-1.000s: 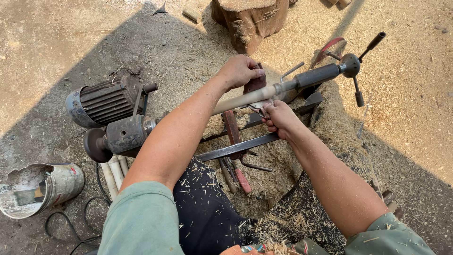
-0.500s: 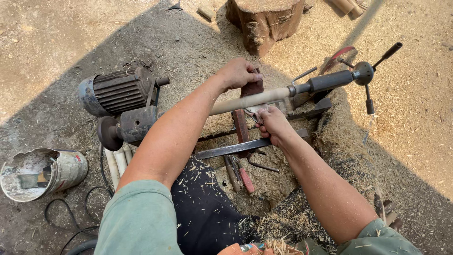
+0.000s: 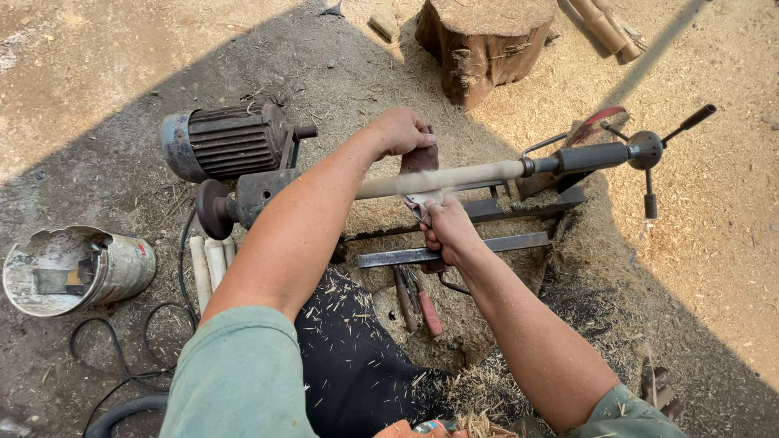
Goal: The person operates a wood lathe to shape a cylindrical wooden piece using a chisel. They then sand the piece with sandpaper, remove it from the lathe, and inspect it before placing it aside.
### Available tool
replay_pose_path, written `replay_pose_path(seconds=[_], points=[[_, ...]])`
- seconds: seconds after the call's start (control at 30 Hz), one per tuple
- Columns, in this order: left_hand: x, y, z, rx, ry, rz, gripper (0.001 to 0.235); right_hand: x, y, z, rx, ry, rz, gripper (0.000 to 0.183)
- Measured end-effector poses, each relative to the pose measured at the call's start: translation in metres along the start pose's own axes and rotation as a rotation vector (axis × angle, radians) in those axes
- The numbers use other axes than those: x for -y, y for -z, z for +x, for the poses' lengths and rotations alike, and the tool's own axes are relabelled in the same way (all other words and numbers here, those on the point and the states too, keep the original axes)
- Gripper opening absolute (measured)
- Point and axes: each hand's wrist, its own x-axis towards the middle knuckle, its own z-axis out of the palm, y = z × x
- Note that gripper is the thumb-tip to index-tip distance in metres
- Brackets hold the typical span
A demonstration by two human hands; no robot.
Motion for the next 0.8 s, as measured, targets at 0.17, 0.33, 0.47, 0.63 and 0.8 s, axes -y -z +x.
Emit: replay_pose_path(seconds=[0.17,0.33,0.47,0.63,0.8], points=[[0.035,0.0,0.005,0.015,0.051,0.056,0.036,-0.011,-0.033,-0.003,0.003,-0.004,-0.059,0.015],[0.07,-0.005,0.014,-0.023,0.09,0.109,0.04,-0.019,-0.056,-0.008,0.056,0.013,-0.032,0.019],[0.089,-0.006,0.011,-0.007,0.063,0.221,0.041,-0.02,-0.078,-0.02,0.044,-0.015,-0.07,0.015],[0.106,-0.01,-0.005,0.066,0.138,0.074,0.041,-0.021,-0.081,-0.036,0.084,-0.036,-0.084,0.015],[0.108,-0.01,0.006,0.033,0.188,0.204,0.052,-0.01,-0.068,-0.019,0.19,-0.162,0.21,0.009]])
